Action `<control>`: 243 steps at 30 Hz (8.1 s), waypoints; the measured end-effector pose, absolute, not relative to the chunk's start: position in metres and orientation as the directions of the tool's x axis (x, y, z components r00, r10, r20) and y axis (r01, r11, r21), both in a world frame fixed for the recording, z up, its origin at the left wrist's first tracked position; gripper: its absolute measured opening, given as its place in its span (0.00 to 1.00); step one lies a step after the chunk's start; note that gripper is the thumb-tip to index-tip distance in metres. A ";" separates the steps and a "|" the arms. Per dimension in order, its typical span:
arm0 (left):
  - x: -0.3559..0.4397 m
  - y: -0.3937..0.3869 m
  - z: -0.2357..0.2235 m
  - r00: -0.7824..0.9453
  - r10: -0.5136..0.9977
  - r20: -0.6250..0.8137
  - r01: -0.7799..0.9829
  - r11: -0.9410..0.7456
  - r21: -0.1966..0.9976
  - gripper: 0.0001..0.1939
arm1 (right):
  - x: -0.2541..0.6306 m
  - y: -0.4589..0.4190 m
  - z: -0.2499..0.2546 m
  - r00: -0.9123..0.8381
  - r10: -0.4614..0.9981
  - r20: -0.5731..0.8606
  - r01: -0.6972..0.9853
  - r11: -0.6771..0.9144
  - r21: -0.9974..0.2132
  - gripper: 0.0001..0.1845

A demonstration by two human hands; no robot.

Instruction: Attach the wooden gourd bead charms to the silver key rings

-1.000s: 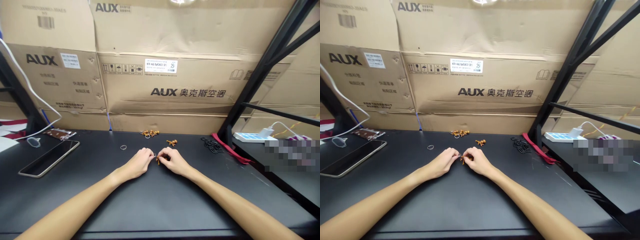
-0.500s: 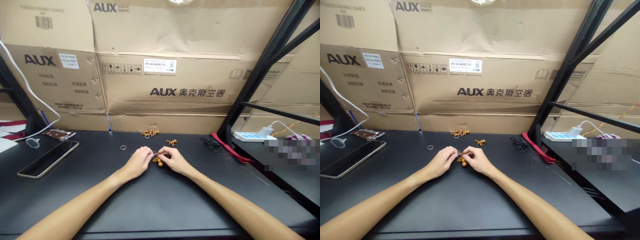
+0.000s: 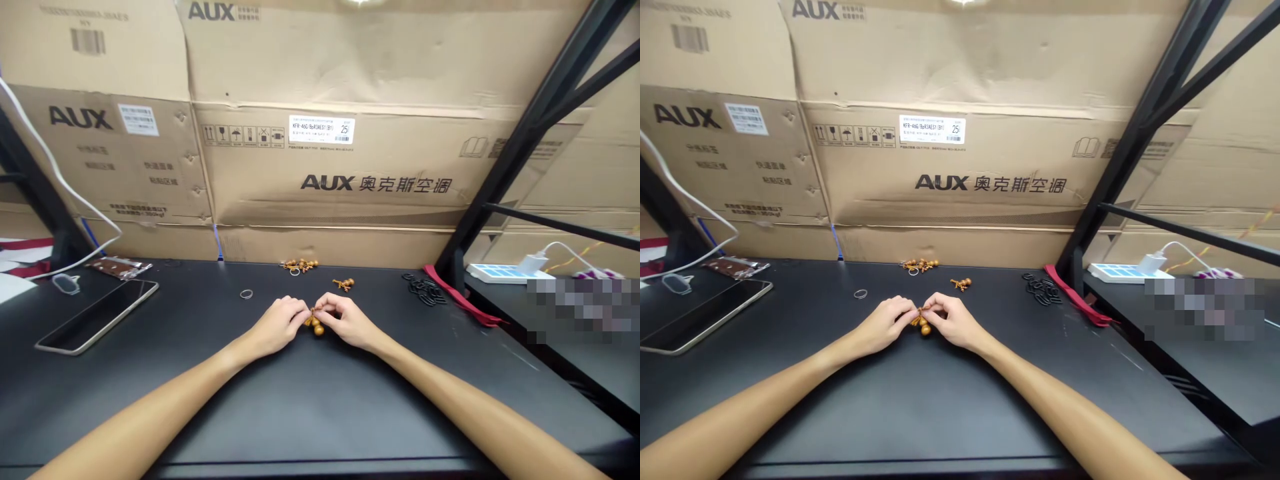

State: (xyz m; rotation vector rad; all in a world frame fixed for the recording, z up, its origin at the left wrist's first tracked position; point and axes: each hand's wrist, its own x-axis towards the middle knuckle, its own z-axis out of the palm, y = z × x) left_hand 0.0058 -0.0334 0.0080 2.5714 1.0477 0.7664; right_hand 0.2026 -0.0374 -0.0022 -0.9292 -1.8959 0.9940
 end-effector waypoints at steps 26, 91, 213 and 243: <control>0.001 -0.033 0.012 0.636 0.717 0.286 0.510 -0.668 0.542 0.17 | 0.202 -0.037 -0.001 -0.432 0.862 0.266 0.184 0.373 -0.909 0.17; -0.007 -0.029 0.007 0.668 0.631 0.394 0.556 -0.775 0.300 0.09 | 0.208 -0.035 -0.007 -0.537 0.682 0.496 0.621 0.718 -0.315 0.04; -0.010 -0.022 -0.004 0.593 0.737 0.323 0.748 -0.653 0.118 0.24 | 0.214 -0.029 -0.015 -0.511 0.811 0.284 0.765 0.580 -0.281 0.30; -0.008 -0.024 0.000 0.597 0.753 0.276 0.761 -0.641 0.103 0.25 | 0.214 -0.029 -0.014 -0.511 0.820 0.258 0.776 0.569 -0.272 0.32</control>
